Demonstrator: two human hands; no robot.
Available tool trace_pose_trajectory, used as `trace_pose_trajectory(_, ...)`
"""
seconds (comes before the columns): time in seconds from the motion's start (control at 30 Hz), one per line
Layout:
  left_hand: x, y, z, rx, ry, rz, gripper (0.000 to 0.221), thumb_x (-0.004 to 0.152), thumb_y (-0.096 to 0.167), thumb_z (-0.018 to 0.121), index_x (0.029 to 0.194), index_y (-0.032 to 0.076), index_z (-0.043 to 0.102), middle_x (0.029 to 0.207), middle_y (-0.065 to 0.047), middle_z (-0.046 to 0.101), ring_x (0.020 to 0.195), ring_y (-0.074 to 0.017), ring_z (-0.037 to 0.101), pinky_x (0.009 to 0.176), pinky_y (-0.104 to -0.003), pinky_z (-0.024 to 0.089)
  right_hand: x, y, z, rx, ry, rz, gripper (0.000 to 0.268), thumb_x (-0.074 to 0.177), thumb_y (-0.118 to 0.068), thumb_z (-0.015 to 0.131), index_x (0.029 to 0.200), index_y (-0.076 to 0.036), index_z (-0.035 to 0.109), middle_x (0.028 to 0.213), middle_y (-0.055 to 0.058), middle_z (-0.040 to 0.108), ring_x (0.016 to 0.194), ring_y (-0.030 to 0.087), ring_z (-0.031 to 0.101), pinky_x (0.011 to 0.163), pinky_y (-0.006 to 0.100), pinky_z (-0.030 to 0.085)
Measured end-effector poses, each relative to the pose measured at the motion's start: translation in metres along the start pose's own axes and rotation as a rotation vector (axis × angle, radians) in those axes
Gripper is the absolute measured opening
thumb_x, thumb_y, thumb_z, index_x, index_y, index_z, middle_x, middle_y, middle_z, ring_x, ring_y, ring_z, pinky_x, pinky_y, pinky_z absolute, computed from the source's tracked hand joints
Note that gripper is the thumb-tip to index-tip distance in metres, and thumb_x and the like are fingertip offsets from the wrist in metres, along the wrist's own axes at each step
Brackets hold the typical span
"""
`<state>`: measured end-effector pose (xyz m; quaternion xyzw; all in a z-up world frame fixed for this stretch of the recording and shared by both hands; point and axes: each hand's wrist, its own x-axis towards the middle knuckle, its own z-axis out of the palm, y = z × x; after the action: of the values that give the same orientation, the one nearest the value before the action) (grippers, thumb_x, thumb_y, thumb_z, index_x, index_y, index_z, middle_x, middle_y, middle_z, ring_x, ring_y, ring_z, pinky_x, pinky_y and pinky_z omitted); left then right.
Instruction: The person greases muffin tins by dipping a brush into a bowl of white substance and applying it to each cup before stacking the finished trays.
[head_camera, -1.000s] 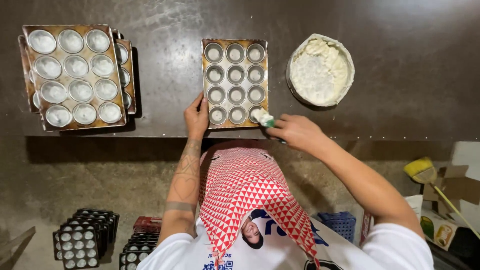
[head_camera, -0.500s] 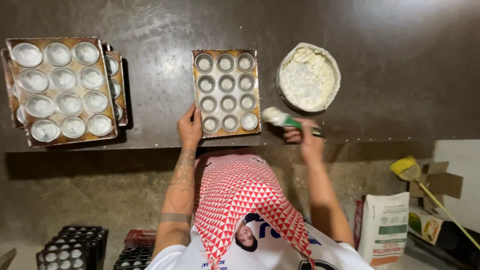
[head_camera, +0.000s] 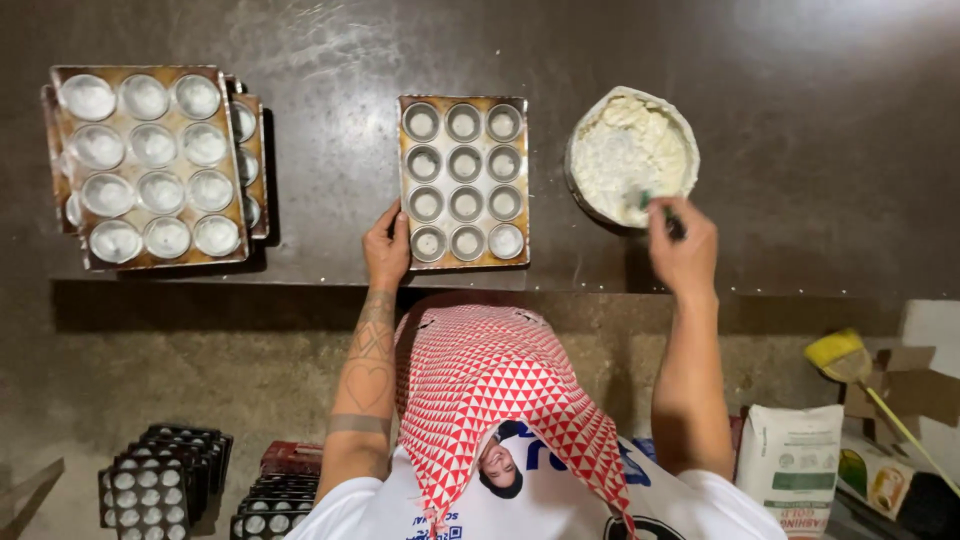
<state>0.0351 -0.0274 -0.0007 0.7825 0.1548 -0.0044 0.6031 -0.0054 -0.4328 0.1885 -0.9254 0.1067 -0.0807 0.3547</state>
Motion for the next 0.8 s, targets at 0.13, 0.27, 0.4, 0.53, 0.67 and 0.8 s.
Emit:
trace_pose_trajectory(0.13,0.001,-0.004,-0.003,-0.056,-0.011,0.168,0.035,0.103,0.019,0.063,0.131,-0.001,0.069,0.115,-0.016,0.077,0.102,-0.0134,0.071,0.089,-0.028,0.055,-0.011,-0.067,0.013,0.014,-0.382,-0.447,0.024,0.09,-0.019,0.076,0.112,-0.009,0.074,0.107,0.01,0.075,0.096,0.027,0.072,0.083,0.037,0.057)
trace_pose_trajectory(0.27,0.001,0.003,-0.006,-0.005,-0.033,0.074,0.036,0.1,0.019,0.065,0.131,0.002,0.07,0.103,-0.013,0.079,0.083,-0.0101,0.065,0.076,-0.027,0.054,-0.013,-0.102,0.057,-0.299,-0.753,-0.883,0.036,0.076,-0.014,0.073,0.113,-0.013,0.074,0.099,0.006,0.073,0.087,0.03,0.068,0.067,0.042,0.056)
trace_pose_trajectory(0.4,-0.001,0.009,-0.008,-0.019,-0.034,0.09,0.036,0.099,0.021,0.067,0.129,0.002,0.069,0.101,-0.011,0.079,0.076,-0.0069,0.062,0.071,-0.026,0.054,-0.017,-0.087,0.137,-0.461,-0.83,-0.949,0.019,0.085,-0.014,0.066,0.103,-0.012,0.068,0.093,0.008,0.069,0.086,0.028,0.069,0.064,0.043,0.056)
trace_pose_trajectory(0.53,-0.004,0.004,-0.004,0.052,0.003,0.038,0.036,0.099,0.023,0.066,0.13,0.005,0.071,0.096,-0.016,0.079,0.075,-0.0117,0.064,0.071,-0.029,0.055,-0.031,-0.059,0.233,-0.061,-0.523,-0.09,0.031,0.104,-0.032,0.06,0.099,-0.003,0.071,0.083,0.015,0.073,0.075,0.029,0.071,0.07,0.043,0.055)
trace_pose_trajectory(0.67,-0.007,-0.003,0.003,0.072,0.053,0.122,0.035,0.1,0.022,0.064,0.129,0.003,0.07,0.105,-0.02,0.078,0.087,-0.0157,0.073,0.076,-0.03,0.058,-0.049,-0.018,0.222,1.17,-0.306,0.841,0.041,0.106,-0.037,0.054,0.119,0.001,0.063,0.091,0.02,0.073,0.077,0.025,0.073,0.068,0.034,0.058)
trace_pose_trajectory(0.8,-0.006,-0.008,0.0,0.038,0.033,0.186,0.036,0.102,0.021,0.064,0.13,0.0,0.069,0.111,-0.02,0.077,0.097,-0.0179,0.074,0.081,-0.031,0.058,-0.05,0.02,0.112,0.904,-0.134,0.376,0.049,0.107,-0.044,0.047,0.119,0.002,0.061,0.092,0.021,0.073,0.067,0.023,0.072,0.06,0.034,0.06)
